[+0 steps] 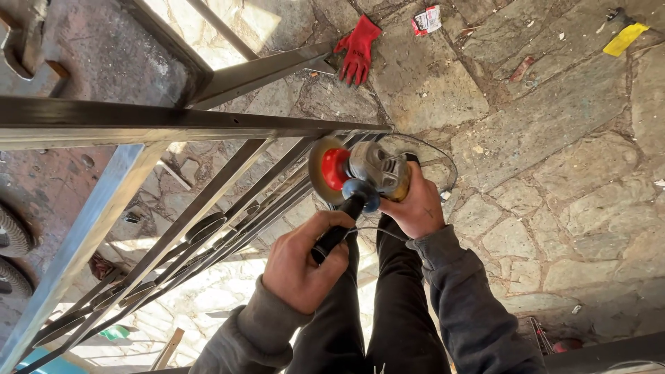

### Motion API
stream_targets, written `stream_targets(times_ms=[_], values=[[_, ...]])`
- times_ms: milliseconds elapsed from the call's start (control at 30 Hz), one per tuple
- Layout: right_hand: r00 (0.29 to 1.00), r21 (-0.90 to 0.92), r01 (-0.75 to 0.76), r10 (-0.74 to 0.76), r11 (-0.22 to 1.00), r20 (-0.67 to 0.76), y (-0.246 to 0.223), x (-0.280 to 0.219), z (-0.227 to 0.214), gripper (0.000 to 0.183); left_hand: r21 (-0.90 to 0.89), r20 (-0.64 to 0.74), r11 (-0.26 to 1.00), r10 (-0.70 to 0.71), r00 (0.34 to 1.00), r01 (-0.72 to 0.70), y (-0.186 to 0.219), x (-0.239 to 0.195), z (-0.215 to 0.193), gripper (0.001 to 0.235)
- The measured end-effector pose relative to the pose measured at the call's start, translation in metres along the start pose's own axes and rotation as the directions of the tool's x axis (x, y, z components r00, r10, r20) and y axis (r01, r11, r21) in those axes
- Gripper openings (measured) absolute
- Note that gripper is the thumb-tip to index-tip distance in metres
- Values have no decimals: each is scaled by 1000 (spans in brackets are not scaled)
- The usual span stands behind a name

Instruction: Grinding and polishing the surface of a metal gate using an angle grinder.

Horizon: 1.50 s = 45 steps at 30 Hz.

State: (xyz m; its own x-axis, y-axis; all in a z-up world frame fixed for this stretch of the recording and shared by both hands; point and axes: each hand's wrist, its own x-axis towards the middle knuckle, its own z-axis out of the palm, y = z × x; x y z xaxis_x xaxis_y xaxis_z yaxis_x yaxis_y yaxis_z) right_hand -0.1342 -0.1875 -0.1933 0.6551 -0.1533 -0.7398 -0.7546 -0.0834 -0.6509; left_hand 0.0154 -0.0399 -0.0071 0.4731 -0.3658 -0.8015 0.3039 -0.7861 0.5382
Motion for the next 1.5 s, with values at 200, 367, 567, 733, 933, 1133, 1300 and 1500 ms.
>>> stream_targets(times_ms=[200,367,567,733,933,1133,1300,1500], values=[[1000,12,13,-14,1000,10,-4,2,-3,77,60,19,985,-163,986,162,13,7,-4,36],[999,61,44,-45,997,18,-7,-2,-6,75,-19,-20,1000,-15,1000,14,5,-1,0,33],[998,72,62,-61,995,-15,-3,-2,-7,78,-18,10,999,-38,999,38,7,2,1,33],[1000,28,17,-17,999,7,-5,-7,-10,78,-36,-29,999,32,999,-33,10,-4,3,32],[999,-51,-24,25,998,20,-8,-3,-12,77,-39,-3,996,-82,997,82,12,-1,1,32],[999,-73,-11,9,997,-33,-11,1,-13,79,-64,17,998,-6,1000,7,12,2,-4,31],[992,-9,105,-106,994,-66,0,-1,-14,77,-74,-14,994,85,996,-86,3,0,1,33],[992,-13,126,-127,992,-13,-6,3,-19,83,-59,19,998,-4,1000,5,9,1,-1,34]])
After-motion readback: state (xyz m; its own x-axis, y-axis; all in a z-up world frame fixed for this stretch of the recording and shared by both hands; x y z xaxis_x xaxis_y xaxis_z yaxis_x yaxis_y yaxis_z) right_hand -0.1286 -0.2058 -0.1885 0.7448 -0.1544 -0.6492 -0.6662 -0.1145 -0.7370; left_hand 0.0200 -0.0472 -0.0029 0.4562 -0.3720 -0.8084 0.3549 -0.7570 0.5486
